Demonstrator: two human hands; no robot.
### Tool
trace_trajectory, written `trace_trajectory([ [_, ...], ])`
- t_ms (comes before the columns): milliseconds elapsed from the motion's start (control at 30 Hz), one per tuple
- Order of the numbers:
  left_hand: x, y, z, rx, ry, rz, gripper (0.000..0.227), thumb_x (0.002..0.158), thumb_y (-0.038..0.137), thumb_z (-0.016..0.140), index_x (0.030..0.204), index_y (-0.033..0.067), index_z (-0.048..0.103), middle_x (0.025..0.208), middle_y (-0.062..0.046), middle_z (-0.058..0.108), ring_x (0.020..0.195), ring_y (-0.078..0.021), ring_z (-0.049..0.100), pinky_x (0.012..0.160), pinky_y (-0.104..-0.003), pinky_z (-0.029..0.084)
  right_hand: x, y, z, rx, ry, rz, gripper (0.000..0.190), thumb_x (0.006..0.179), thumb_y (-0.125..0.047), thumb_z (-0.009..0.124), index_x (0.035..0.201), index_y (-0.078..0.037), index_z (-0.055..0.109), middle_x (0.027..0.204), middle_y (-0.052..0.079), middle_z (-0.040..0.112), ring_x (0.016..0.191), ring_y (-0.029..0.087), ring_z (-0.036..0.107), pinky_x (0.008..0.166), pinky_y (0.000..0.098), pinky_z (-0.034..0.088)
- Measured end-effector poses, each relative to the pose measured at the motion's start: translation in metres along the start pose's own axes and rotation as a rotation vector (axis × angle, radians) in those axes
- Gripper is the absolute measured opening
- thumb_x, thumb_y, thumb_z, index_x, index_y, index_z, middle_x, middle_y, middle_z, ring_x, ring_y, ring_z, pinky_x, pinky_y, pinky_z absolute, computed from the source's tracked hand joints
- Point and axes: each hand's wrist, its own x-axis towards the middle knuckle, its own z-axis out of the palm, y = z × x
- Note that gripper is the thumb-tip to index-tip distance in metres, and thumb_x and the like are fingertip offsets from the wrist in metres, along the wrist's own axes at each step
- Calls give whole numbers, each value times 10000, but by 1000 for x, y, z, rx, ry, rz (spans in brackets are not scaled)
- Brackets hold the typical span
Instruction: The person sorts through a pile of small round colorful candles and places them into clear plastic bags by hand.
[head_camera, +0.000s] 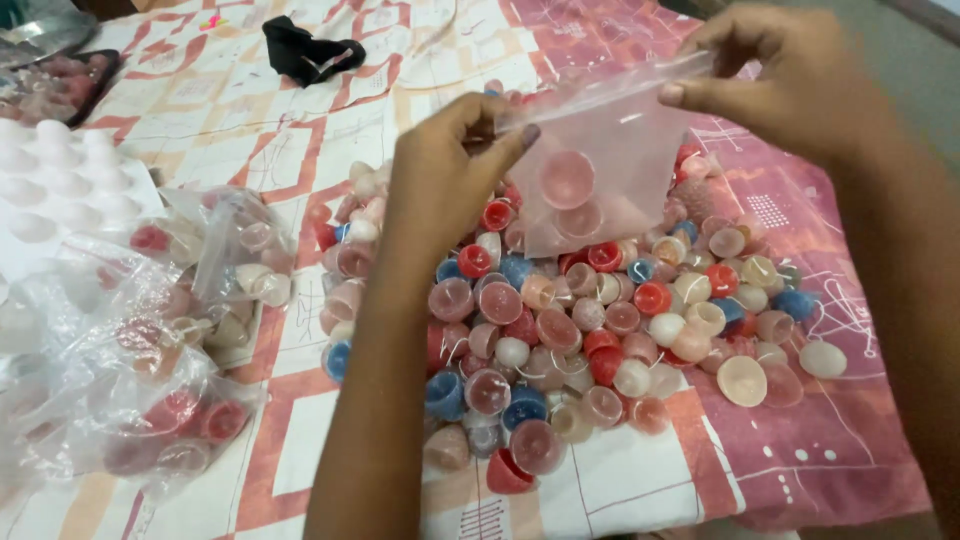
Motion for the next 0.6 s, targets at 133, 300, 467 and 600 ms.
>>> trace_trajectory([
  [133,-23,-1,43,-277,23,-248,241,975,234,729,1089,25,691,913,-58,758,799,-90,676,688,-244,547,-28,36,26,730,11,17,256,1057,-185,781,1144,-15,611,1111,71,702,1081,128,682,974,282,594],
  [300,-33,6,62,-408,28,-237,260,1000,239,706,1118,15,649,991,-60,761,908,-78,696,788,-247,578,-61,29,40,648,123,217,274,974,-154,756,1177,-34,617,1117,86,706,1036,134,699,912,292,599],
  [467,-40,10,68,-196,-77,-341,280,948,237,738,1149,49,686,952,-56,805,846,-65,730,749,-246,588,-93,44,51,582,99,271,188,939,-105,769,1086,-32,678,1102,112,727,1024,151,703,907,300,614],
  [600,-49,16,70,-293,-98,-286,286,914,199,792,1156,82,695,1048,-54,794,932,-80,735,817,-267,612,-105,43,65,805,120,306,261,923,-69,787,1107,-50,603,1181,103,713,1091,144,690,914,291,585],
])
